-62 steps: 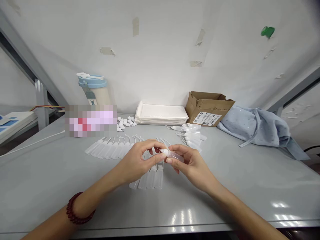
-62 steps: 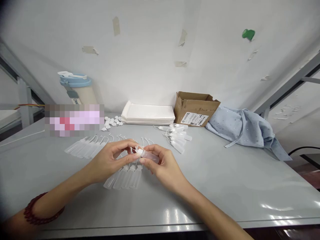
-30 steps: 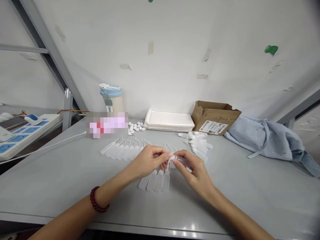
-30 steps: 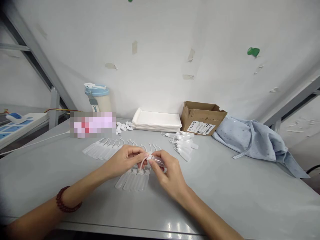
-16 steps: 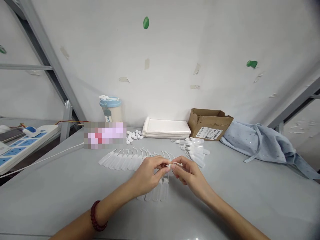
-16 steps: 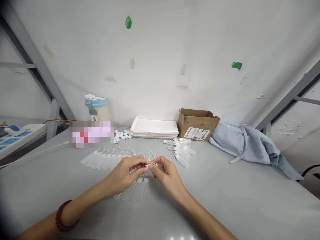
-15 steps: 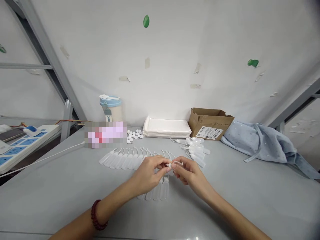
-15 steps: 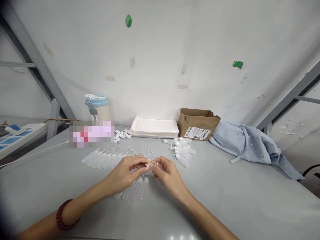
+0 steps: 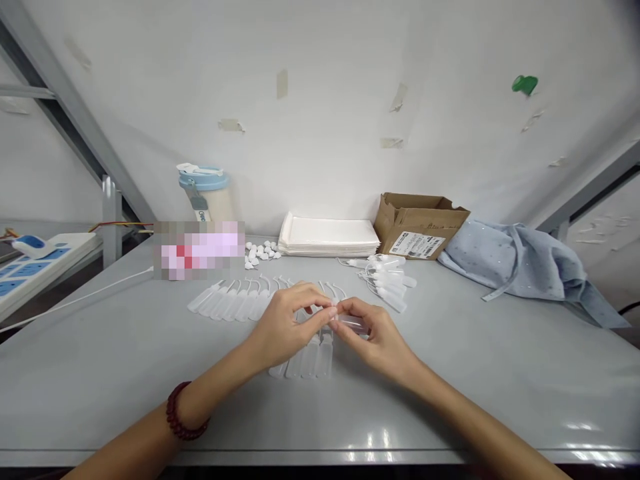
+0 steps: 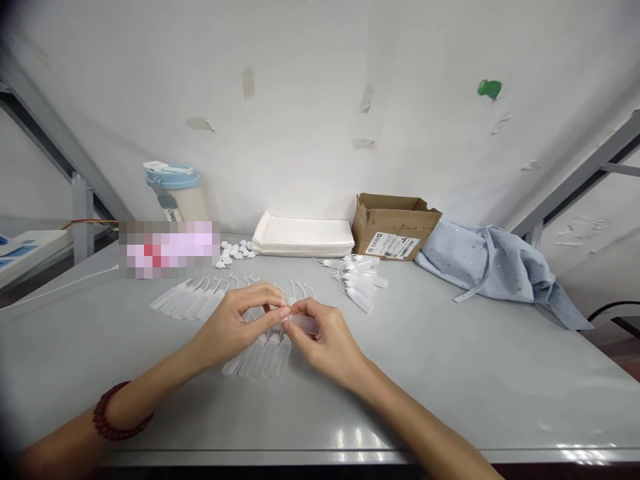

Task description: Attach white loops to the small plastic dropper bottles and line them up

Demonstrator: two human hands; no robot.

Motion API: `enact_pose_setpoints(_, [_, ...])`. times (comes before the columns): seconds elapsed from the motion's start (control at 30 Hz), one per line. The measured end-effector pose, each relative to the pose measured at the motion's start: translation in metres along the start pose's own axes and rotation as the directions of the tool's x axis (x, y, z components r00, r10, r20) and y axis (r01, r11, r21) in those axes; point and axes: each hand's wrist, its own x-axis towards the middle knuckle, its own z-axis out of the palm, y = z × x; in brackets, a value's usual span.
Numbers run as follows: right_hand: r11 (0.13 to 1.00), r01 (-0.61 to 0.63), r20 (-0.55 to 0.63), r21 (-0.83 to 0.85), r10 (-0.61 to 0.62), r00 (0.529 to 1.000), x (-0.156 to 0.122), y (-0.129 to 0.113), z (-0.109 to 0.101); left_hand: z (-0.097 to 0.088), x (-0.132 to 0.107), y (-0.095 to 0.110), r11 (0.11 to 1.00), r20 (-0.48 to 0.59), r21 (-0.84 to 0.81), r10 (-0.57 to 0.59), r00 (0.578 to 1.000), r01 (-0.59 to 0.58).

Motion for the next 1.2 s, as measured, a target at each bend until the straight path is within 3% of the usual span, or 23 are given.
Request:
enact_pose_setpoints(0.13, [0.999, 0.031, -0.01, -0.029, -0.032, 0.999, -0.001, -0.002, 0.0, -0.003, 0.001, -0.001, 0.995, -0.034, -0.013, -0.099, 0.994, 0.099])
enact_pose_setpoints(0.37, [0.997, 0.057, -0.076, -0.048, -0.06, 0.995, 0.0, 0.002, -0.004, -0.007, 0.006, 0.0, 0.949, 0.23, -0.125, -0.257, 0.939, 0.291])
enact_pose_setpoints(0.5, [0.997, 0.07, -0.036, 0.014, -0.069, 0.997, 0.001, 0.002, -0.005, -0.007, 0.004, 0.002, 0.94, 0.272, -0.143, -0.264, 0.925, 0.31])
enact_pose_setpoints(0.6, [0.983, -0.003, 0.024, 0.186, -0.001, 1.0, 0.002, 0.002, -0.008, -0.004, 0.001, 0.001, 0.968, 0.243, -0.111, -0.192, 0.951, 0.224])
enact_pose_setpoints(0.7, [0.895, -0.162, 0.2, 0.415, 0.084, 0.976, 0.003, 0.002, -0.013, 0.0, -0.002, -0.002, 0.998, 0.158, 0.056, -0.024, 0.987, 0.015])
enact_pose_setpoints(0.8, [0.83, -0.239, 0.31, 0.504, 0.085, 0.947, 0.004, 0.001, -0.018, 0.001, -0.003, -0.002, 0.978, 0.138, 0.168, 0.103, 0.985, -0.125])
enact_pose_setpoints(0.97, [0.921, -0.09, 0.165, 0.38, 0.029, 0.986, 0.002, -0.005, -0.021, -0.007, -0.002, 0.007, 0.999, 0.255, -0.014, -0.034, 0.966, 0.039])
enact_pose_setpoints(1.2, [0.998, 0.056, 0.071, 0.014, -0.057, 0.996, -0.002, -0.004, -0.017, -0.005, -0.003, 0.006, 0.984, 0.238, -0.042, -0.16, 0.958, 0.175])
